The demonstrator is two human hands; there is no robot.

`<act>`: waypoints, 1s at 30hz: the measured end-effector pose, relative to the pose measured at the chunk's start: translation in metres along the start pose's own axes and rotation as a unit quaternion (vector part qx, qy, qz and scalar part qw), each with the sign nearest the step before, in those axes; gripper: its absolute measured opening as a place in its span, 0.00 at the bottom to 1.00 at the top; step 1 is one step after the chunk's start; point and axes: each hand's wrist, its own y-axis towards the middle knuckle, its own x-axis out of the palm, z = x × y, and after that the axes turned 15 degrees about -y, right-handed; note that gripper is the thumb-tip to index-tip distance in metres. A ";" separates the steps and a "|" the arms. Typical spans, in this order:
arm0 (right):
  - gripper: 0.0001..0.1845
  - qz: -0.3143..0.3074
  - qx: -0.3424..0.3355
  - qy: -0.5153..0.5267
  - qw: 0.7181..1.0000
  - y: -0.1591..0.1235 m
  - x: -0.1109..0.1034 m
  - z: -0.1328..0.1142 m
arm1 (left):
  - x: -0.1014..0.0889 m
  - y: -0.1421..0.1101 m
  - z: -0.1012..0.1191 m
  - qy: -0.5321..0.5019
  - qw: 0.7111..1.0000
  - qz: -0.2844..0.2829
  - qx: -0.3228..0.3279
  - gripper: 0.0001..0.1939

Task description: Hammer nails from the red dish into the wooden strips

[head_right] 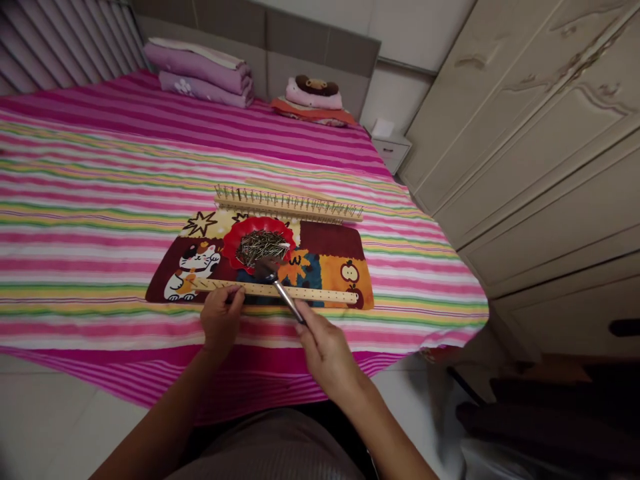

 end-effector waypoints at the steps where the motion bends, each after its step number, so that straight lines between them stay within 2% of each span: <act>1: 0.23 -0.011 -0.029 -0.022 0.999 0.002 0.007 -0.004 | 0.000 0.000 0.000 0.001 1.000 -0.002 0.002 0.09; 5: 0.26 -0.022 -0.072 -0.074 0.994 0.007 0.029 -0.008 | 0.001 -0.001 -0.001 0.002 1.000 0.002 0.012 0.09; 10: 0.26 -0.055 -0.090 -0.126 0.986 0.011 0.035 -0.002 | 0.003 -0.002 -0.004 0.006 1.000 0.011 0.022 0.08; 15: 0.26 -0.061 -0.092 -0.159 0.981 0.012 0.026 -0.014 | 0.004 -0.003 -0.006 0.005 1.000 0.007 0.029 0.08; 19: 0.28 -0.019 -0.110 -0.164 0.980 0.011 0.021 -0.028 | 0.004 -0.002 -0.004 0.004 1.000 0.002 0.021 0.09; 21: 0.29 -0.011 -0.117 -0.161 0.980 0.011 0.025 -0.025 | 0.004 -0.003 -0.004 0.007 1.000 0.002 0.014 0.09; 25: 0.27 -0.044 -0.101 -0.161 0.981 0.010 0.033 -0.009 | 0.004 -0.003 -0.005 0.020 1.000 0.001 0.008 0.08; 27: 0.26 -0.042 -0.085 -0.154 0.983 0.008 0.029 -0.007 | 0.004 -0.003 -0.005 0.021 1.000 0.004 0.007 0.08; 30: 0.26 -0.002 -0.062 -0.135 0.989 0.004 0.012 -0.007 | 0.004 -0.003 -0.003 0.014 1.000 0.006 0.012 0.09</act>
